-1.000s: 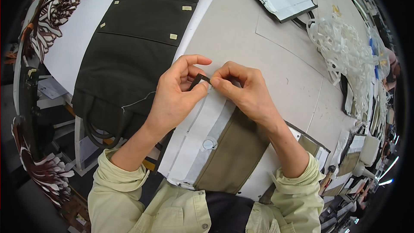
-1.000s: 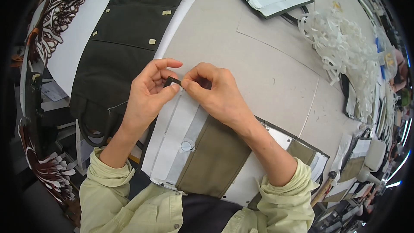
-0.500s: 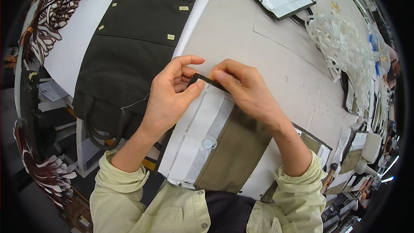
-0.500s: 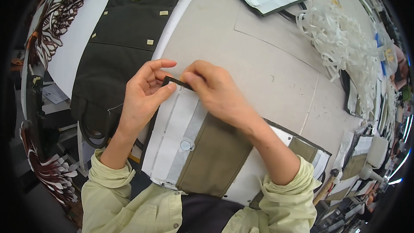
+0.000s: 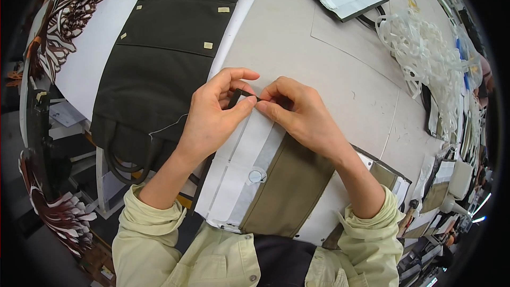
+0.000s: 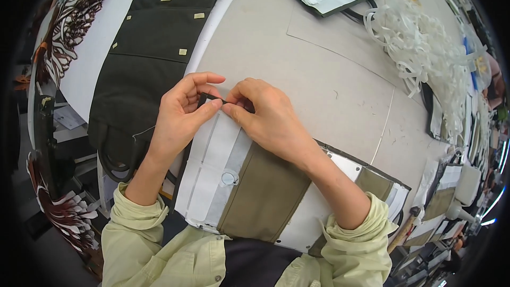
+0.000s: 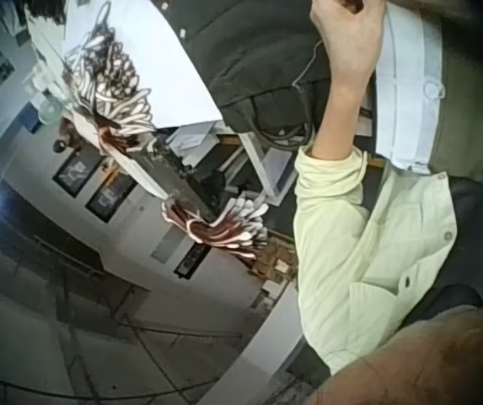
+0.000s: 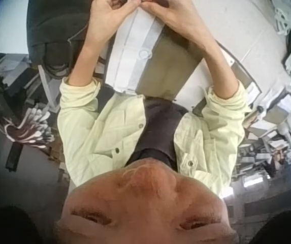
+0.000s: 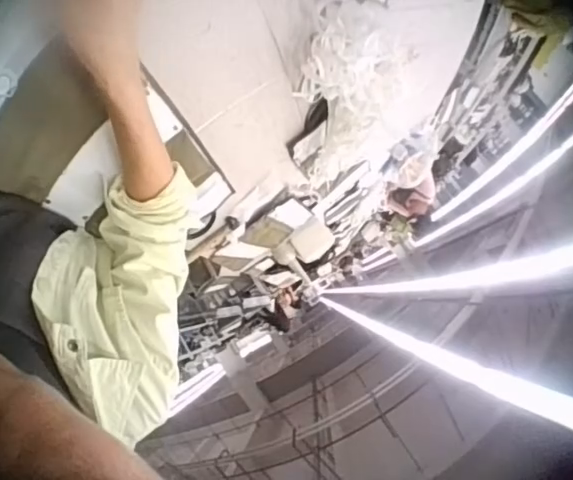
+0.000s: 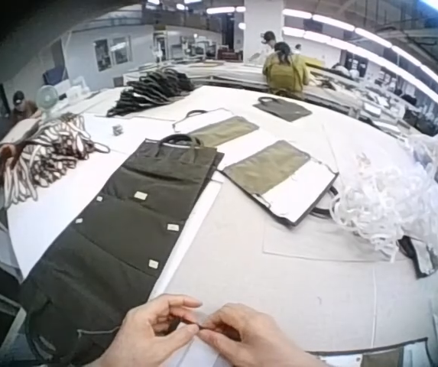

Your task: Applying white adhesive strips and folding leather panels to assemble pouches.

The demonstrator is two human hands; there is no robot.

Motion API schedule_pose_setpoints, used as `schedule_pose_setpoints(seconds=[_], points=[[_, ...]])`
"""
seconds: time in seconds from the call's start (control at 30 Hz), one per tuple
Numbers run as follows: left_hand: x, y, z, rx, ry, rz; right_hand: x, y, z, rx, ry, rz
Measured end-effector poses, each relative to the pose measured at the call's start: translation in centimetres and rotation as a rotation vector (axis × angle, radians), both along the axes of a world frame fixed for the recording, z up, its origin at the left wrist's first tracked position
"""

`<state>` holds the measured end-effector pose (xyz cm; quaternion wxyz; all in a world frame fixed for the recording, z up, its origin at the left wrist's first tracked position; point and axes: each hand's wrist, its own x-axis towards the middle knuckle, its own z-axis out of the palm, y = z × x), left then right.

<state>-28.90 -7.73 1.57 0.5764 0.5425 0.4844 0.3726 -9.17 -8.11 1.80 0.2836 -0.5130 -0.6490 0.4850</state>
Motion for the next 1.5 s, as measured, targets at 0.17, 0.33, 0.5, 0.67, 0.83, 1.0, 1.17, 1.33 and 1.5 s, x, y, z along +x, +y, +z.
schedule_pose_setpoints(seconds=[0.17, 0.33, 0.5, 0.67, 0.83, 1.0, 1.17, 1.33, 1.5], points=[[-0.1, 0.1, 0.0, 0.007, -0.026, -0.008, -0.2, 0.3, 1.2, -0.272, 0.152, -0.104], [0.1, 0.3, -0.1, -0.016, -0.073, 0.001, 0.0, 0.2, 0.8, -0.256, 0.200, -0.149], [0.2, 0.3, 0.0, -0.005, -0.091, 0.000, 0.0, 0.2, 1.2, -0.270, 0.206, -0.149], [0.1, 0.5, -0.1, -0.054, -0.127, -0.006, -0.7, -0.3, 0.7, -0.233, 0.153, -0.155], [-1.9, 0.3, 0.3, 0.688, 0.643, 0.169, 1.0, -1.2, -0.3, 0.281, -0.055, -0.212], [-2.7, -2.3, -0.2, 1.052, 0.834, -0.215, 1.9, -4.7, -0.4, 0.613, -0.296, -0.026], [-2.4, -2.4, -0.3, 0.972, 0.966, -0.333, 0.5, -5.4, -1.7, 0.808, -0.596, 0.128], [-2.3, -2.5, -0.4, 0.933, 0.982, -0.342, 0.2, -5.2, -1.5, 0.781, -0.641, 0.143], [-1.8, -2.4, -0.9, 0.905, 0.948, -0.325, 0.1, -4.9, -1.5, 0.776, -0.679, 0.156]])
